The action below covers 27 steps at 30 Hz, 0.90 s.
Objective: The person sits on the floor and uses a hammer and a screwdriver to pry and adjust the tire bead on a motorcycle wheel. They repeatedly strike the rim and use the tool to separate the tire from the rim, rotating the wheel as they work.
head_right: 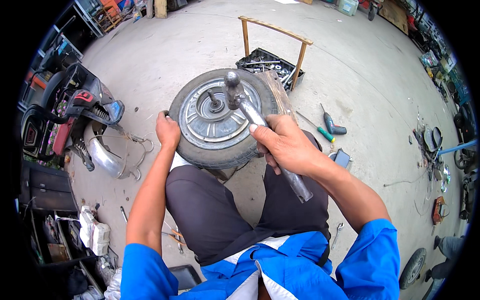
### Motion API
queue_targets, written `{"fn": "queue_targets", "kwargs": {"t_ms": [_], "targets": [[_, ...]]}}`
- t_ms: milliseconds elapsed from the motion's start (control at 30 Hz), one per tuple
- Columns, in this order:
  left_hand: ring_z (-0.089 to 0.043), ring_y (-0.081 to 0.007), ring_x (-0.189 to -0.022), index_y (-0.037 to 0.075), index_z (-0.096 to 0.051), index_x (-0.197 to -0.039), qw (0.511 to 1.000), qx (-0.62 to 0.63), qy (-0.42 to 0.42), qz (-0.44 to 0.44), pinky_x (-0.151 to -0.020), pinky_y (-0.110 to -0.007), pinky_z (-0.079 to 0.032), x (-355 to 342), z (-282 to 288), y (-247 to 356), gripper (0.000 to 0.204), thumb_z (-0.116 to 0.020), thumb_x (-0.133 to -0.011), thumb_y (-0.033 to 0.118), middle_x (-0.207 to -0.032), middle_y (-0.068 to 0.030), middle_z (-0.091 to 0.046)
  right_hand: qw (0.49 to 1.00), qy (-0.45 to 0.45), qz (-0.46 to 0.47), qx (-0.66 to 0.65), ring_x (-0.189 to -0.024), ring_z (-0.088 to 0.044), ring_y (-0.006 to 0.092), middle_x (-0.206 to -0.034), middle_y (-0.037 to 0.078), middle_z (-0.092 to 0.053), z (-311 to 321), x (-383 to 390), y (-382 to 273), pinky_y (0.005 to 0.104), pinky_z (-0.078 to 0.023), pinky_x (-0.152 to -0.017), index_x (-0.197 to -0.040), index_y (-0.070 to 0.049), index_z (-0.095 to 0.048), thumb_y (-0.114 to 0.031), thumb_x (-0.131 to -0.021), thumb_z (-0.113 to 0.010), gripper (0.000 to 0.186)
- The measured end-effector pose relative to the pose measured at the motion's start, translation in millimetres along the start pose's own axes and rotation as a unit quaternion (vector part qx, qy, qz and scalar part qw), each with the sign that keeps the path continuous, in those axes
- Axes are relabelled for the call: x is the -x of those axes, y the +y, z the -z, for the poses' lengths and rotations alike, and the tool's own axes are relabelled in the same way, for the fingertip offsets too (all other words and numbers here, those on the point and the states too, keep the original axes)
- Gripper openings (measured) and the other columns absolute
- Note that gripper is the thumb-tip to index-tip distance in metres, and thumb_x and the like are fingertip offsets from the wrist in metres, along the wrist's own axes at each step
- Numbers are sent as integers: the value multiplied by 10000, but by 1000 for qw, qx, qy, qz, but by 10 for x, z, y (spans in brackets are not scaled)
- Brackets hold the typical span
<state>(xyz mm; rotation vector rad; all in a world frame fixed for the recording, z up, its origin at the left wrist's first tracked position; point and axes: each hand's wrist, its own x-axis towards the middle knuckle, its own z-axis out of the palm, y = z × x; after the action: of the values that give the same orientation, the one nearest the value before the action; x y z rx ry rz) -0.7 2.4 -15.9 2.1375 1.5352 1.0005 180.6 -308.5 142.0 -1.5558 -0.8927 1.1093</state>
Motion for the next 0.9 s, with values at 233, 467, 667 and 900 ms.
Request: {"fn": "queue_targets", "kwargs": {"t_ms": [233, 467, 667, 900], "targets": [[-618, -419, -1094, -34, -622, -1166, 1000, -6, 13, -6, -948, -475, -476, 31, 3, -23, 276, -483, -952, 71, -1160, -261, -649, 996, 6, 38, 86, -426, -484, 84, -642, 22, -493, -179, -329, 197, 259, -412, -361, -843, -3, -495, -380, -1059, -513, 435], [-601, -427, -1088, -36, -602, -1164, 1000, -2, 6, 0, -934, -487, -466, 35, 39, -9, 268, -486, -944, 63, -1183, -238, -630, 993, 13, 51, 104, -441, -521, 114, -607, 26, -498, -215, -387, -159, 290, -446, -365, -795, 4, -490, -359, -1061, -502, 450], [-599, -426, -1090, -33, -599, -1171, 1000, 5, 11, 1, -934, -488, -469, 43, 36, 24, 272, -487, -944, 67, -1181, -234, -630, 989, -63, -29, 130, -448, -523, 112, -616, 31, -500, -365, -566, 21, 294, -447, -378, -787, 3, -499, -341, -1063, -484, 441], [-592, -438, -1113, -46, -586, -1173, 1000, 5, 7, 5, -943, -493, -468, 50, 16, -30, 280, -493, -928, 52, -1198, -248, -624, 993, -58, 67, 72, -430, -509, 110, -598, 25, -489, -509, -747, -260, 294, -427, -363, -773, 5, -505, -334, -1056, -494, 442]]}}
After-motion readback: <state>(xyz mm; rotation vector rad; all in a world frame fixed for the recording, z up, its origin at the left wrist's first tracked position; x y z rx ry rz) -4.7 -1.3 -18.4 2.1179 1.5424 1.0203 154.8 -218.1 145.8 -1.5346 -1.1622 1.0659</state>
